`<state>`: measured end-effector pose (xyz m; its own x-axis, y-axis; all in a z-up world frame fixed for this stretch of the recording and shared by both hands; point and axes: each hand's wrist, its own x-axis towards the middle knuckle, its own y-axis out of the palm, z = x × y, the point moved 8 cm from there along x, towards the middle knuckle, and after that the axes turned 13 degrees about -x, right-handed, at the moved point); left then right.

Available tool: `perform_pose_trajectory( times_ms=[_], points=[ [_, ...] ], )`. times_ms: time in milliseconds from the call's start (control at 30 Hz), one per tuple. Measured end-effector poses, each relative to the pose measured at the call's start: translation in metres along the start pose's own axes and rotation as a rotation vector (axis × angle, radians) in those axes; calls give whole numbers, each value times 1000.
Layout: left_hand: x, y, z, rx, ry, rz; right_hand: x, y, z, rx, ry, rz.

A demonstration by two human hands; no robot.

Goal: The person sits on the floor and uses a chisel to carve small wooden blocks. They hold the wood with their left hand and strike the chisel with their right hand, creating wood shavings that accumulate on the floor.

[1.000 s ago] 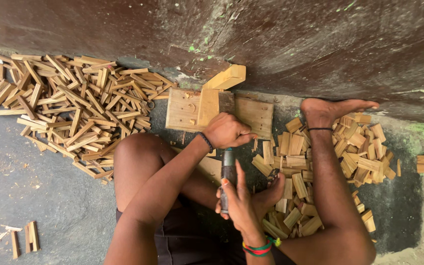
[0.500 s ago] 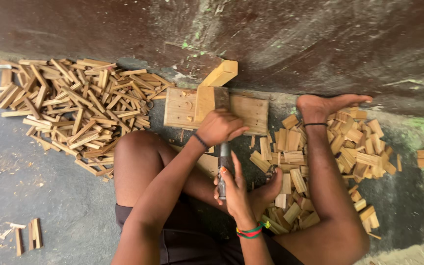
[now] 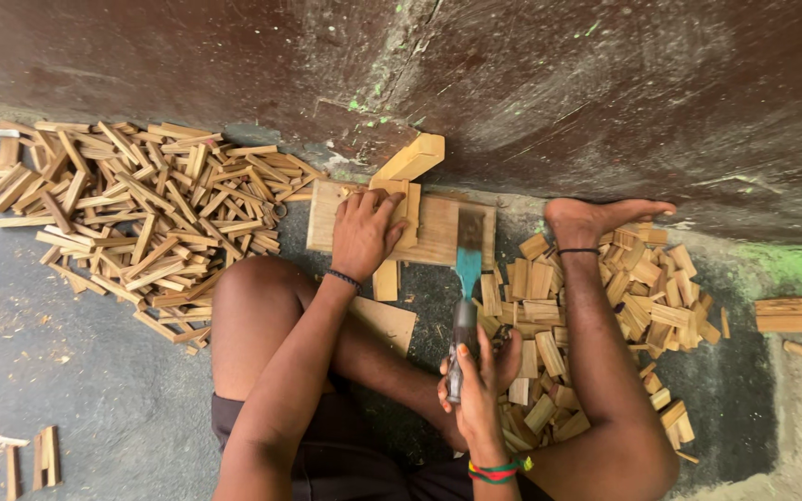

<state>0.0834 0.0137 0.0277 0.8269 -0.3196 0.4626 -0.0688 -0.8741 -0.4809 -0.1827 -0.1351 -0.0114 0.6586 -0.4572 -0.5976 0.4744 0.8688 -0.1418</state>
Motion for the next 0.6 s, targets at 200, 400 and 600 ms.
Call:
perform_pose_trajectory(
  times_ms=[200,400,600],
  points=[
    [-4,4,2,53,3,13,-9,-22,-31,-99,78,-101],
    [-3,1,6,61,-53,1,-8,-14,-30,-68,58,-70],
    [0,-2,10,53,-86,15,-15,-7,-23,-162,60,-70]
  ],
)
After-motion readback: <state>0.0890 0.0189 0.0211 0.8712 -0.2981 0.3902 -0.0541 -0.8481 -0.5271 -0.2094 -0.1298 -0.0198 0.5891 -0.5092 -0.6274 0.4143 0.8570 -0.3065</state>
